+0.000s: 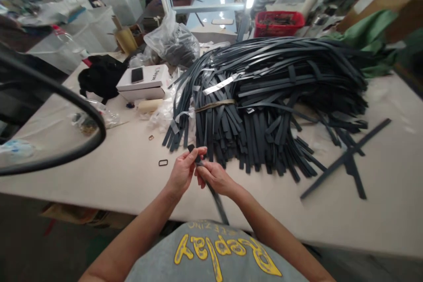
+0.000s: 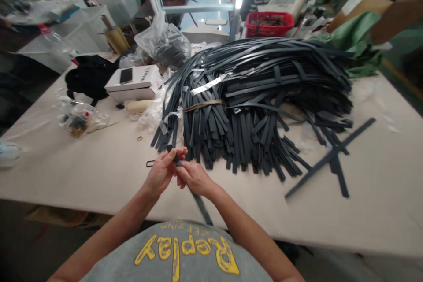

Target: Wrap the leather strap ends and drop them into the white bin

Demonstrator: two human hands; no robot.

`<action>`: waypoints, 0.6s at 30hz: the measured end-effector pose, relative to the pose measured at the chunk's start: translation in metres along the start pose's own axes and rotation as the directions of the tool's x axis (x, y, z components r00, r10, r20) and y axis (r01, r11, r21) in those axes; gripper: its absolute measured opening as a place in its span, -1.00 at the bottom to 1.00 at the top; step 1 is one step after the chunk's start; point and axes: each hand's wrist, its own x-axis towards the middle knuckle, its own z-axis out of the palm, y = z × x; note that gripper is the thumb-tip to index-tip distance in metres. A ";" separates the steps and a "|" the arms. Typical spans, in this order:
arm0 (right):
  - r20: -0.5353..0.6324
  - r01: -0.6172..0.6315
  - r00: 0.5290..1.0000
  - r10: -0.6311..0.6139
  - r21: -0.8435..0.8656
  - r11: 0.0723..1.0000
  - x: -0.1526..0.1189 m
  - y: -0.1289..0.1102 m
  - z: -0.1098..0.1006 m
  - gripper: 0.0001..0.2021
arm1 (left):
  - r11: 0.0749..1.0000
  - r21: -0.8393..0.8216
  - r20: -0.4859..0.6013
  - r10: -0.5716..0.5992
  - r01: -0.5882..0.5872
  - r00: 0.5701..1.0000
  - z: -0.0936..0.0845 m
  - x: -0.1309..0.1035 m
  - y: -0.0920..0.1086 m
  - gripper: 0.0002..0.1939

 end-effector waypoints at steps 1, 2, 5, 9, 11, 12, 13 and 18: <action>-0.002 -0.009 1.000 0.009 -0.005 1.000 -0.004 -0.003 -0.005 -0.73 | 0.999 -0.006 0.009 0.037 -0.037 0.999 0.008 0.002 0.003 -0.68; -0.007 -0.018 1.000 0.018 -0.009 1.000 -0.009 -0.005 -0.011 -0.74 | 0.997 -0.018 0.015 0.078 -0.078 0.997 0.017 0.006 0.007 -0.69; -0.044 -0.042 0.998 0.041 -0.025 0.999 -0.031 -0.014 -0.034 -0.75 | 0.984 -0.012 0.066 0.176 -0.175 0.982 0.041 0.017 0.023 -0.70; -0.231 -0.044 0.972 0.039 -0.017 0.999 -0.089 -0.028 -0.079 -0.68 | 0.948 0.082 0.201 0.286 -0.307 0.937 0.059 0.027 0.039 -0.64; -0.433 -0.027 0.901 0.038 0.032 0.999 -0.134 -0.035 -0.104 -0.64 | 0.951 0.121 0.201 0.256 -0.283 0.945 0.057 0.028 0.038 -0.62; -0.556 -0.006 0.830 0.036 0.055 0.998 -0.160 -0.040 -0.116 -0.63 | 0.962 0.142 0.181 0.207 -0.234 0.961 0.053 0.028 0.034 -0.62; -0.683 0.023 0.730 0.027 0.063 0.998 -0.188 -0.046 -0.126 -0.62 | 0.973 0.163 0.152 0.136 -0.160 0.979 0.047 0.027 0.028 -0.63; -0.963 0.116 0.163 -0.213 -0.196 0.974 -0.323 -0.089 -0.140 -0.70 | 0.906 0.226 -0.072 -0.351 0.358 0.934 0.009 0.010 -0.019 -0.75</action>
